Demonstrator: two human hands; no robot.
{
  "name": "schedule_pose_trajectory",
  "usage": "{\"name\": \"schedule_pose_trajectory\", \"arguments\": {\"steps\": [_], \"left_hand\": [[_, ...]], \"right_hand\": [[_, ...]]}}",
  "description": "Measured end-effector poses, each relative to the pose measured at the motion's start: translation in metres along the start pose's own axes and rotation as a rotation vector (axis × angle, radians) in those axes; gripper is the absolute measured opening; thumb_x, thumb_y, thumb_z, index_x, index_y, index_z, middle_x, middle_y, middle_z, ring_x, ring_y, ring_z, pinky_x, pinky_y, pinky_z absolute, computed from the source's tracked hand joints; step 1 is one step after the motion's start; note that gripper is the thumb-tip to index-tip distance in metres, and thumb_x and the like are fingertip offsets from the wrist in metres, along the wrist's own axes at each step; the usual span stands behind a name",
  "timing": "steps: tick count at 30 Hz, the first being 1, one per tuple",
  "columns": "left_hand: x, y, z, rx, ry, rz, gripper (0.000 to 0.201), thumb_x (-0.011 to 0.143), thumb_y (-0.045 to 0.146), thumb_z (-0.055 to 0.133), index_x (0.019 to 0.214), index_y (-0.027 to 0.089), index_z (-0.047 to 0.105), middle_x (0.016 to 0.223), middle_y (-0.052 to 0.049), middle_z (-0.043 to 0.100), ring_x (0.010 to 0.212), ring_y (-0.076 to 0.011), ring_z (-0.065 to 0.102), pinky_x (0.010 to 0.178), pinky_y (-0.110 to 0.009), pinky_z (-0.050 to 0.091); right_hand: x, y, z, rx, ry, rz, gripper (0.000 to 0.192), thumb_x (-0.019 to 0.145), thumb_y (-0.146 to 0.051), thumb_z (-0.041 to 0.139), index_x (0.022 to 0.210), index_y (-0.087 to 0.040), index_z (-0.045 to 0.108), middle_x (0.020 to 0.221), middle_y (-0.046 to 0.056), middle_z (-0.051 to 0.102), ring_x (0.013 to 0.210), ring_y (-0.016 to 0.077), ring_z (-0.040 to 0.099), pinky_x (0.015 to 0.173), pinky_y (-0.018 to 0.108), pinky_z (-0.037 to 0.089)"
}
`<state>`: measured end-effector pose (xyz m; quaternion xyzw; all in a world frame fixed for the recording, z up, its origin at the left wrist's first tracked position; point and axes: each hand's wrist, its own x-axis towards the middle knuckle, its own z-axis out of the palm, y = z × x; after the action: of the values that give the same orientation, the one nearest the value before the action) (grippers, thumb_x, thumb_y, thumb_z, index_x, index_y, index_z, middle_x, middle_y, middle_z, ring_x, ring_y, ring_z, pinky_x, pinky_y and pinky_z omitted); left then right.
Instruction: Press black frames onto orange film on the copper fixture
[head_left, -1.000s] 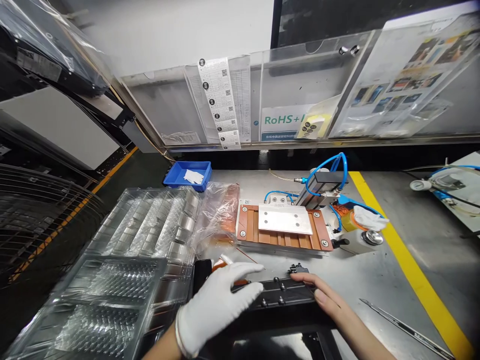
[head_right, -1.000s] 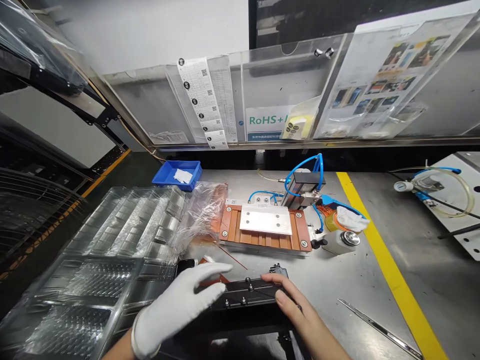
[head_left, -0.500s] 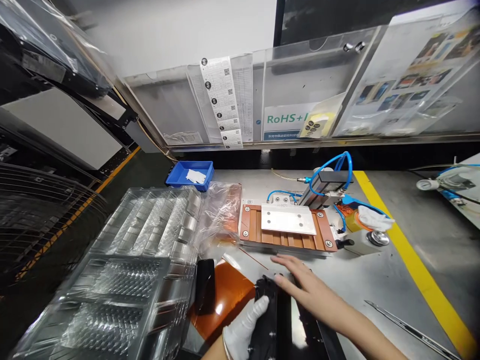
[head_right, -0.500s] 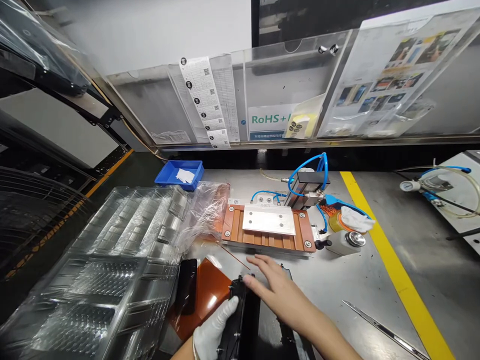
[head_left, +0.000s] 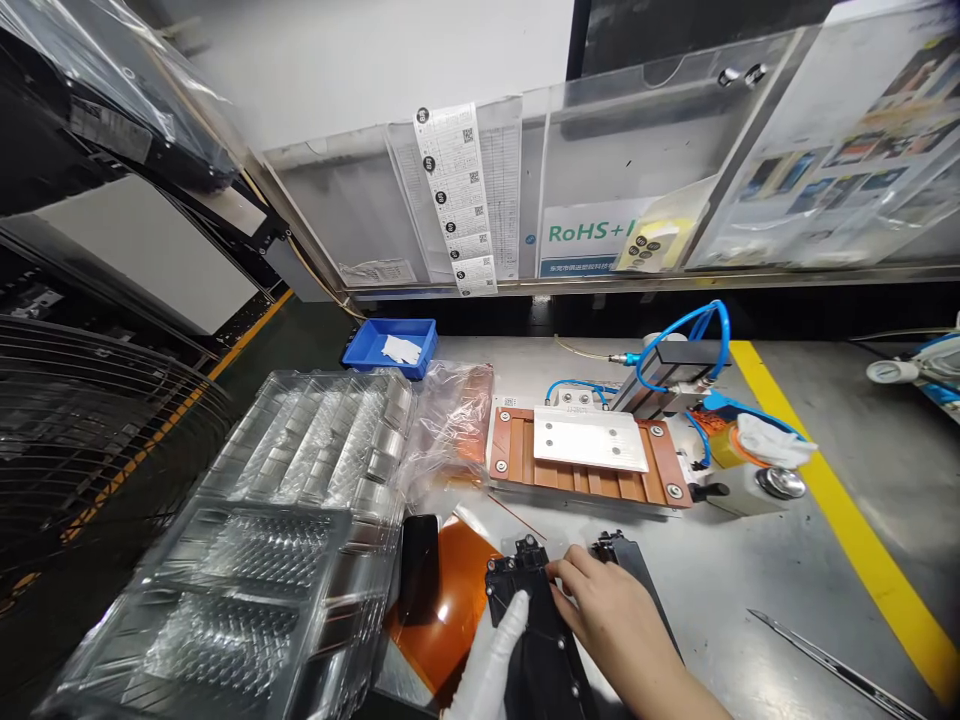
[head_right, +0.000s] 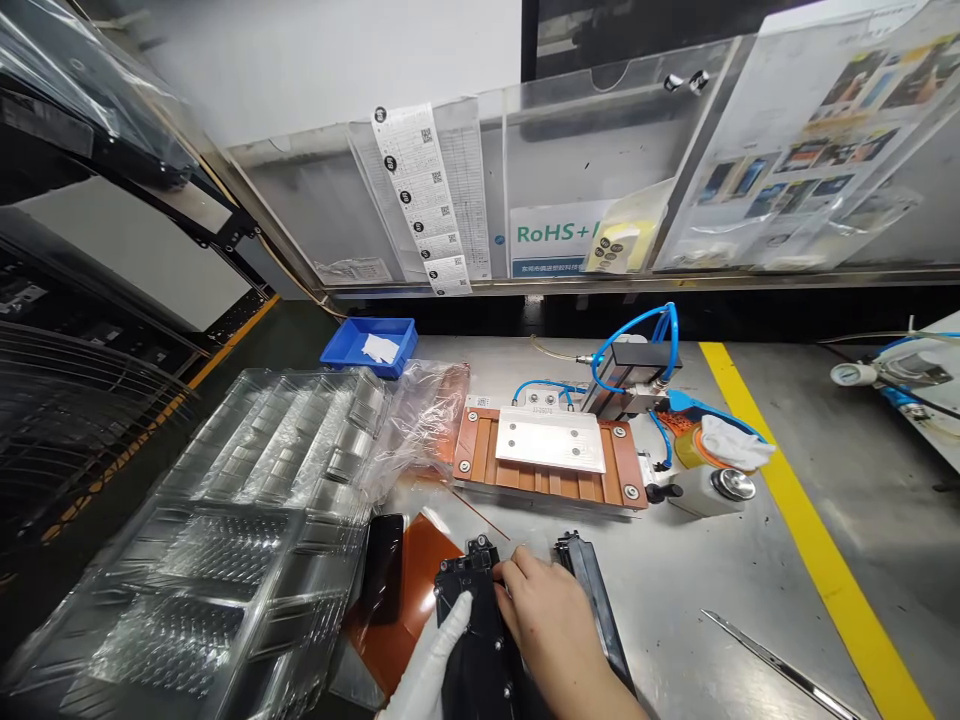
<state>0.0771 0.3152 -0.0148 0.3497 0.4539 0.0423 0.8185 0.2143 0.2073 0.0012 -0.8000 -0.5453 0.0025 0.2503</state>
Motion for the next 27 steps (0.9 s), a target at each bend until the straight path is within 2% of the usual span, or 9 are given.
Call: {"name": "schedule_pose_trajectory", "arguments": {"steps": [3, 7, 10, 16, 19, 22, 24, 27], "left_hand": [[-0.003, 0.0, 0.007, 0.005, 0.025, 0.008, 0.045, 0.067, 0.041, 0.075, 0.108, 0.022, 0.07, 0.122, -0.009, 0.072, 0.134, -0.033, 0.05, 0.124, -0.045, 0.028], [-0.003, 0.002, 0.01, 0.084, 0.065, 0.02, 0.058, 0.062, 0.053, 0.076, 0.108, 0.018, 0.071, 0.115, -0.014, 0.074, 0.126, -0.0379, 0.057, 0.118, -0.05, 0.037], [-0.003, 0.004, 0.011, 0.135, 0.096, 0.022, 0.061, 0.057, 0.055, 0.078, 0.106, 0.018, 0.072, 0.116, -0.014, 0.074, 0.127, -0.0388, 0.055, 0.118, -0.05, 0.037], [-0.003, 0.009, 0.011, 0.172, 0.091, 0.031, 0.064, 0.055, 0.059, 0.077, 0.105, 0.02, 0.072, 0.114, -0.013, 0.075, 0.126, -0.0384, 0.056, 0.118, -0.05, 0.038], [-0.004, 0.012, 0.008, 0.166, 0.073, 0.049, 0.059, 0.06, 0.056, 0.076, 0.106, 0.02, 0.072, 0.119, -0.013, 0.073, 0.129, -0.0378, 0.054, 0.12, -0.048, 0.036], [-0.005, 0.012, 0.004, 0.155, 0.021, 0.054, 0.057, 0.066, 0.052, 0.072, 0.114, 0.021, 0.068, 0.126, -0.011, 0.07, 0.135, -0.0347, 0.049, 0.121, -0.045, 0.033], [-0.004, 0.009, 0.003, 0.143, 0.004, 0.06, 0.058, 0.068, 0.049, 0.072, 0.119, 0.022, 0.065, 0.129, -0.01, 0.068, 0.138, -0.0334, 0.044, 0.123, -0.045, 0.031], [-0.001, 0.001, 0.004, 0.11, 0.051, 0.1, 0.059, 0.067, 0.049, 0.073, 0.118, 0.021, 0.065, 0.13, -0.011, 0.067, 0.139, -0.0343, 0.043, 0.124, -0.048, 0.027]], "right_hand": [[-0.005, 0.002, 0.005, -0.001, -0.045, 0.054, 0.016, 0.088, -0.01, 0.049, 0.09, -0.022, 0.06, 0.077, 0.0, 0.056, 0.051, 0.0216, 0.053, 0.052, 0.034, 0.034], [-0.007, 0.004, 0.006, 0.047, -0.119, 0.164, 0.024, 0.076, -0.003, 0.07, 0.083, -0.023, 0.059, 0.071, -0.006, 0.053, 0.052, 0.0176, 0.057, 0.048, 0.03, 0.035], [-0.006, 0.005, 0.007, 0.071, -0.14, 0.216, 0.029, 0.074, 0.0, 0.074, 0.08, -0.022, 0.057, 0.07, -0.007, 0.05, 0.052, 0.015, 0.056, 0.046, 0.027, 0.033], [-0.008, 0.005, 0.012, 0.093, -0.136, 0.178, 0.023, 0.074, 0.0, 0.058, 0.08, -0.021, 0.053, 0.07, -0.006, 0.049, 0.051, 0.0155, 0.055, 0.044, 0.027, 0.031], [-0.012, 0.003, 0.009, 0.089, -0.096, 0.118, 0.015, 0.089, -0.011, 0.045, 0.092, -0.021, 0.055, 0.081, -0.001, 0.053, 0.054, 0.0184, 0.052, 0.05, 0.03, 0.036], [-0.016, -0.001, 0.005, 0.054, -0.007, 0.039, 0.029, 0.106, -0.025, 0.027, 0.111, -0.022, 0.056, 0.089, 0.002, 0.054, 0.056, 0.0199, 0.047, 0.054, 0.032, 0.035], [-0.018, -0.003, 0.003, 0.06, 0.057, -0.002, 0.036, 0.11, -0.031, 0.023, 0.106, -0.023, 0.058, 0.082, 0.0, 0.052, 0.056, 0.0192, 0.045, 0.055, 0.031, 0.034], [-0.017, -0.004, 0.006, 0.098, 0.093, 0.008, 0.043, 0.111, -0.035, 0.022, 0.09, -0.021, 0.056, 0.073, 0.0, 0.049, 0.056, 0.0183, 0.045, 0.054, 0.03, 0.034]]}}
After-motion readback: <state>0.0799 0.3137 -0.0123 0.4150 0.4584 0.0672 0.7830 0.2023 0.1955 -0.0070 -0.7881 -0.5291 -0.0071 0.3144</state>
